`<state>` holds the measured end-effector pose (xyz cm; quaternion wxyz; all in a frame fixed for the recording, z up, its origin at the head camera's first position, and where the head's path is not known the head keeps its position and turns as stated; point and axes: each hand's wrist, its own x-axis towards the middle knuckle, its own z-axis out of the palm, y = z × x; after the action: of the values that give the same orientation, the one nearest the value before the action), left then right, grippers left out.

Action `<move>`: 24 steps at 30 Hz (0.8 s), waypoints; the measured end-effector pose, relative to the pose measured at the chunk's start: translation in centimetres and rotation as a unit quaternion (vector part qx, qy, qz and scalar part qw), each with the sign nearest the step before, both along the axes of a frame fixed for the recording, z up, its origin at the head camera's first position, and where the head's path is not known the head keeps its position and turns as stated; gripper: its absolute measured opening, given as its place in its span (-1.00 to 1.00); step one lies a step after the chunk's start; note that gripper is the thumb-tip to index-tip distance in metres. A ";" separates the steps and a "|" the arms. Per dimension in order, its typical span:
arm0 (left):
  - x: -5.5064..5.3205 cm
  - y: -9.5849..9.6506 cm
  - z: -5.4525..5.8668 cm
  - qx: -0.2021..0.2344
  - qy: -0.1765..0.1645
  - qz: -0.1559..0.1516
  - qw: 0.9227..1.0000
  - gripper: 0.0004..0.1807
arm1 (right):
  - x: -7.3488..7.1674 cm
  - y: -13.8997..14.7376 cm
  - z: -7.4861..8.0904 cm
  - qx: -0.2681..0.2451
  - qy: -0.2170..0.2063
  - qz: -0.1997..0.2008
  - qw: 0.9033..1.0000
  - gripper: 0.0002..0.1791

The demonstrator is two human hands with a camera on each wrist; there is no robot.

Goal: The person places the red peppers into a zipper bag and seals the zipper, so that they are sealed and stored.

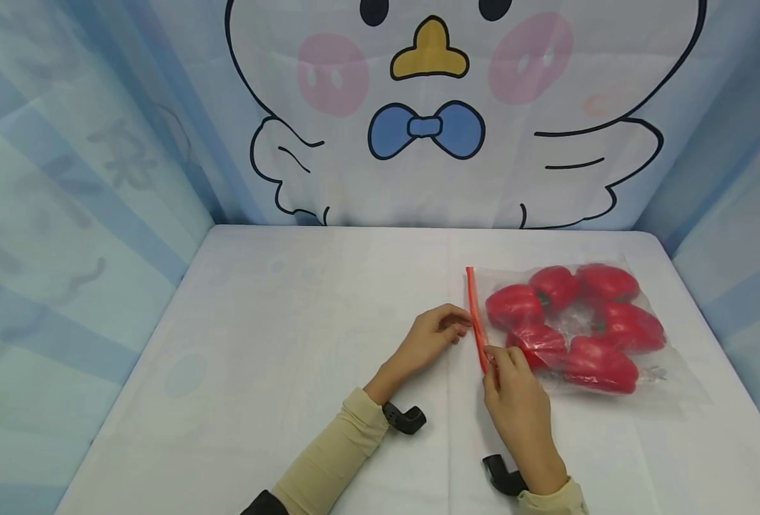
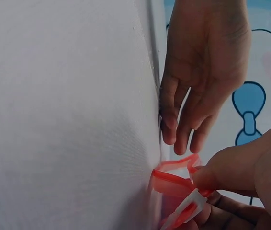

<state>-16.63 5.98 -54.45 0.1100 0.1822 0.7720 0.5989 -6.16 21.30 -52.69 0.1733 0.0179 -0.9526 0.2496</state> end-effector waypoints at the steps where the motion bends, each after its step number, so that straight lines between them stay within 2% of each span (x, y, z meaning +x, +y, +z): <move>1: -0.1 0.0 0.0 0.002 0.001 0.007 1.000 -0.70 | 0.0 0.0 0.0 0.000 -0.004 0.000 1.000 -0.67; 5: -0.2 0.1 0.2 0.000 0.004 0.034 0.999 -0.70 | 0.0 0.0 0.2 0.005 -0.015 -0.002 1.000 -0.67; 8: -0.3 0.2 0.4 -0.026 0.012 0.040 0.999 -0.73 | 0.1 0.0 0.2 0.008 -0.019 -0.003 1.000 -0.66; 12: 0.0 0.2 0.7 -0.069 0.023 0.024 0.997 -0.78 | 0.2 0.0 0.3 0.009 -0.014 -0.005 1.000 -0.66; 16: 0.3 0.4 1.0 -0.091 0.023 0.006 0.996 -0.79 | 0.2 0.1 0.4 0.010 -0.009 -0.002 1.000 -0.65; 20: 0.8 0.5 1.7 -0.116 -0.001 -0.003 0.993 -0.77 | 0.4 0.1 0.6 0.012 -0.016 0.004 1.000 -0.64; 24: 2.0 0.8 2.5 -0.126 -0.059 -0.014 0.990 -0.76 | 0.8 0.0 1.0 0.017 -0.028 0.006 0.999 -0.64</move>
<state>-14.61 6.77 -51.93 0.1860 0.1418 0.8310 0.5047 -5.41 21.25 -51.72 0.1448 0.0199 -0.9609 0.2351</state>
